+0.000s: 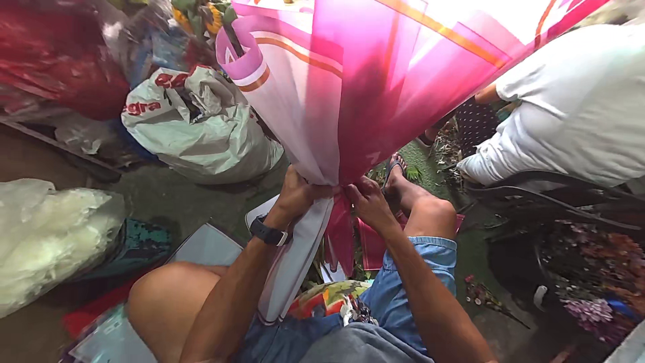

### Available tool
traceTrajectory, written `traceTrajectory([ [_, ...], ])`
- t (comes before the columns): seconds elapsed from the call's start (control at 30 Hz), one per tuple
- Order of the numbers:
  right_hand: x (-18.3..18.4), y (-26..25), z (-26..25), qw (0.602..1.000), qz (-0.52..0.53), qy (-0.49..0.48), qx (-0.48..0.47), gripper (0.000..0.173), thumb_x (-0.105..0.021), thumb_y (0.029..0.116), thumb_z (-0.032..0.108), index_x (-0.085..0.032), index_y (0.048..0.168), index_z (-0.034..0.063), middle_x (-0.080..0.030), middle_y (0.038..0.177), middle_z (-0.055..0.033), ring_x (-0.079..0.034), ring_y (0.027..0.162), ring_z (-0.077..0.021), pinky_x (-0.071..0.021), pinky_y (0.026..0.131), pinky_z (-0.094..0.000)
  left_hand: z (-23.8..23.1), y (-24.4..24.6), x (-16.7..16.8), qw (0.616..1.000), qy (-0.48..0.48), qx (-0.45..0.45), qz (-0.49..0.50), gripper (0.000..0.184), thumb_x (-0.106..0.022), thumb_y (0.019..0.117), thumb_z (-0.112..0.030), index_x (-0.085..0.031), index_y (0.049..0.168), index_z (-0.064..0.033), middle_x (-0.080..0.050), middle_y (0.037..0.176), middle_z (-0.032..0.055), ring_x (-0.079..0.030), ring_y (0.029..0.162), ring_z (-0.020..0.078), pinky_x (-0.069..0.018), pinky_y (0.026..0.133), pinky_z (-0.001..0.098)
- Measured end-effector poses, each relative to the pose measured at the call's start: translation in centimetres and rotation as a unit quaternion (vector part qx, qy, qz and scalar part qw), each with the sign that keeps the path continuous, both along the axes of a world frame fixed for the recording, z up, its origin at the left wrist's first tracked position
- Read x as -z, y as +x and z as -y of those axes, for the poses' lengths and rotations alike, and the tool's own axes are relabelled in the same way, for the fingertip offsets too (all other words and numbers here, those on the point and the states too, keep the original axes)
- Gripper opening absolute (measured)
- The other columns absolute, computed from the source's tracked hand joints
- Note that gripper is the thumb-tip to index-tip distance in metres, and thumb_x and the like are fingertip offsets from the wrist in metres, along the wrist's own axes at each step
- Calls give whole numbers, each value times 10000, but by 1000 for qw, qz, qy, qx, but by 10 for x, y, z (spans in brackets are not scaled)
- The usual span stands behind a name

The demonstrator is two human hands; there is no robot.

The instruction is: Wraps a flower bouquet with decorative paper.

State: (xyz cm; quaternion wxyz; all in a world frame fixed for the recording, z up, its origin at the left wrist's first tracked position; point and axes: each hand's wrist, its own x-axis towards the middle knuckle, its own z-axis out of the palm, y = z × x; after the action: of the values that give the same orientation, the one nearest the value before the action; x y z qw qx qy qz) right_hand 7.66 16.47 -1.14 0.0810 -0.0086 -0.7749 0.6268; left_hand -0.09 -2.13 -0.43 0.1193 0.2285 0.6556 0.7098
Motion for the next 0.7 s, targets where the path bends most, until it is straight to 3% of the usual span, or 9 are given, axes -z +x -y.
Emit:
traceTrajectory([
  [0.03, -5, 3, -5, 999, 2, 14, -39, 196, -520, 1058, 157, -703, 1053, 86, -685, 869, 18, -640, 792, -36, -558, 753, -265, 2, 1, 0, 1000, 0, -1, 1, 497, -862, 659, -29, -672, 1112, -101, -741, 981, 31, -718, 866, 132, -624, 726, 348],
  [0.1, 0, 2, -17, 994, -18, -77, -81, 210, -501, 1056, 163, -698, 1002, 114, -651, 805, 42, -590, 707, -24, -522, 664, -221, 1, 2, 2, 1000, -3, 2, -5, 496, -861, 660, -44, -666, 1112, -107, -743, 981, 20, -721, 870, 123, -627, 735, 338],
  [0.2, 17, -7, -12, 982, -20, -188, -23, 223, -477, 1062, 188, -691, 1016, 143, -641, 787, 59, -587, 699, -17, -532, 661, -228, -2, 4, 3, 999, -32, -12, -6, 515, -866, 664, -18, -662, 1131, -93, -738, 1001, 32, -719, 893, 131, -627, 753, 349],
  [0.3, 11, -5, -6, 999, 8, -36, -32, 227, -483, 1076, 175, -689, 1052, 84, -672, 849, 18, -629, 769, -36, -557, 732, -264, -1, 4, 2, 998, -47, -26, -11, 552, -896, 644, -101, -653, 1139, -110, -730, 1000, 13, -709, 882, 110, -620, 731, 330],
  [0.4, 1, -2, -19, 997, 30, -12, -71, 225, -496, 1073, 185, -694, 1026, 90, -652, 818, 31, -590, 715, -27, -521, 666, -230, 1, 5, 2, 999, -26, -21, -8, 531, -885, 652, -79, -655, 1130, -111, -731, 980, 11, -709, 859, 108, -618, 715, 325],
  [0.47, 0, -1, -24, 1000, 14, -7, -5, 196, -530, 1070, 212, -655, 1193, 125, -672, 939, 6, -620, 765, -62, -550, 683, -259, -2, 8, 4, 1000, -17, -16, -10, 537, -889, 671, -37, -658, 1151, -108, -736, 1005, 25, -716, 889, 124, -625, 740, 334],
  [0.53, 1, 3, -25, 996, -23, 60, 64, 326, -603, 1042, 272, -584, 1335, 131, -682, 1149, -45, -676, 863, -132, -593, 740, -342, -2, 7, 5, 1000, 3, -3, 6, 564, -876, 723, -39, -626, 1222, -120, -727, 1066, 28, -711, 941, 130, -623, 797, 339],
  [0.63, 21, 40, -15, 982, -119, 108, 96, 438, -629, 998, 410, -630, 1280, 74, -689, 1202, -80, -684, 978, -171, -600, 837, -402, 4, 0, 4, 998, 31, 16, 60, 583, -863, 787, -180, -579, 1296, -152, -715, 1097, 21, -701, 940, 126, -616, 799, 327],
  [0.7, 37, 75, 1, 975, -105, 178, 87, 671, -715, 893, 542, -599, 1360, 74, -649, 1316, -100, -644, 1135, -216, -556, 942, -482, 9, -2, 0, 998, 15, 13, 68, 593, -856, 809, -231, -568, 1321, -150, -710, 1116, 25, -698, 948, 127, -616, 797, 330],
])
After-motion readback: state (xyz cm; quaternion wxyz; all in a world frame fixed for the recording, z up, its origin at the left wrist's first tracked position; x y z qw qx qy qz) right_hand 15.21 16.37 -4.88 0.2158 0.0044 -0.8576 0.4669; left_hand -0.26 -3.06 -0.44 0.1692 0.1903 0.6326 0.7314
